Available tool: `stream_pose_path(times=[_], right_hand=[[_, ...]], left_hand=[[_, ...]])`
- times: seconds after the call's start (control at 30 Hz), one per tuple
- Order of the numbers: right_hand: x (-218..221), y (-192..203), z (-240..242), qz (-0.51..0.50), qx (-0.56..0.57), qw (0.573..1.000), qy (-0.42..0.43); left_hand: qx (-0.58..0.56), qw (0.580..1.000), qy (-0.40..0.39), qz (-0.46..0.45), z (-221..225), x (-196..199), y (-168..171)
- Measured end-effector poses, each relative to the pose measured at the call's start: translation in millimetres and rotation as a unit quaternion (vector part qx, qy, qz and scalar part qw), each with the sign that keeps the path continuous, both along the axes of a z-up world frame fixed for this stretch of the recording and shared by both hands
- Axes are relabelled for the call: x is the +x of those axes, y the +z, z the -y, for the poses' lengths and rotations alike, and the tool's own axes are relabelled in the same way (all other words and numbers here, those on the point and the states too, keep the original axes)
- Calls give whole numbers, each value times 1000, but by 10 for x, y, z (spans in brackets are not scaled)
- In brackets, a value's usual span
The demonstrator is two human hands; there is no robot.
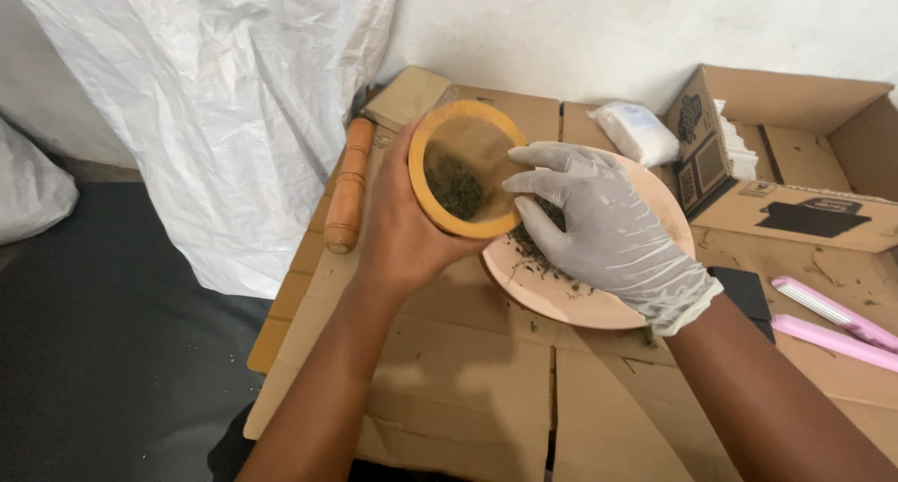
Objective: Emptying dried leaves from a wooden mortar onto a plate and sorting through them by hand to remove stems or debris.
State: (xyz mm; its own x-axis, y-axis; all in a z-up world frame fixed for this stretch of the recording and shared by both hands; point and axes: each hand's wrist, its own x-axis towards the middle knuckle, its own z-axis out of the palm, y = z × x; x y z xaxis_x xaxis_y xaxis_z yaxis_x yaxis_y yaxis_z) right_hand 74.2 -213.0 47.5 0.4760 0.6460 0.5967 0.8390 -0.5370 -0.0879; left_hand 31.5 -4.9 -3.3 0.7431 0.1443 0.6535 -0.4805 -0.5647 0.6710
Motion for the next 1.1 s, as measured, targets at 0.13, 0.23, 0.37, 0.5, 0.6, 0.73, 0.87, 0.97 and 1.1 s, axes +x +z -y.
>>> stream_pose_path(times=[0.13, 0.23, 0.37, 0.5, 0.6, 0.73, 0.87, 0.97, 1.1], right_hand=[[21, 17, 89, -16, 28, 999, 34], [10, 17, 182, -63, 20, 997, -37], [84, -158, 342, -120, 51, 991, -1], [376, -750, 544, -147, 125, 981, -35], [432, -893, 660, -149, 136, 978, -45], [343, -823, 580, -169, 145, 974, -47], [209, -716, 483, -138, 136, 980, -53], [162, -699, 534, -153, 132, 978, -54], [221, -745, 584, -164, 128, 976, -59]], left_hand=[[30, 999, -25, -13, -14, 101, 44], [141, 987, -54, 50, -66, 306, -204], [496, 849, 21, 179, -58, 700, -334], [488, 734, 96, 462, 186, 963, -333], [494, 721, 99, 476, 207, 1074, -271], [480, 731, 96, 475, 326, 1039, -219], [480, 770, 99, 409, 257, 1144, -328], [445, 835, 75, 315, 165, 1099, -429], [318, 919, 44, 230, 111, 825, -394]])
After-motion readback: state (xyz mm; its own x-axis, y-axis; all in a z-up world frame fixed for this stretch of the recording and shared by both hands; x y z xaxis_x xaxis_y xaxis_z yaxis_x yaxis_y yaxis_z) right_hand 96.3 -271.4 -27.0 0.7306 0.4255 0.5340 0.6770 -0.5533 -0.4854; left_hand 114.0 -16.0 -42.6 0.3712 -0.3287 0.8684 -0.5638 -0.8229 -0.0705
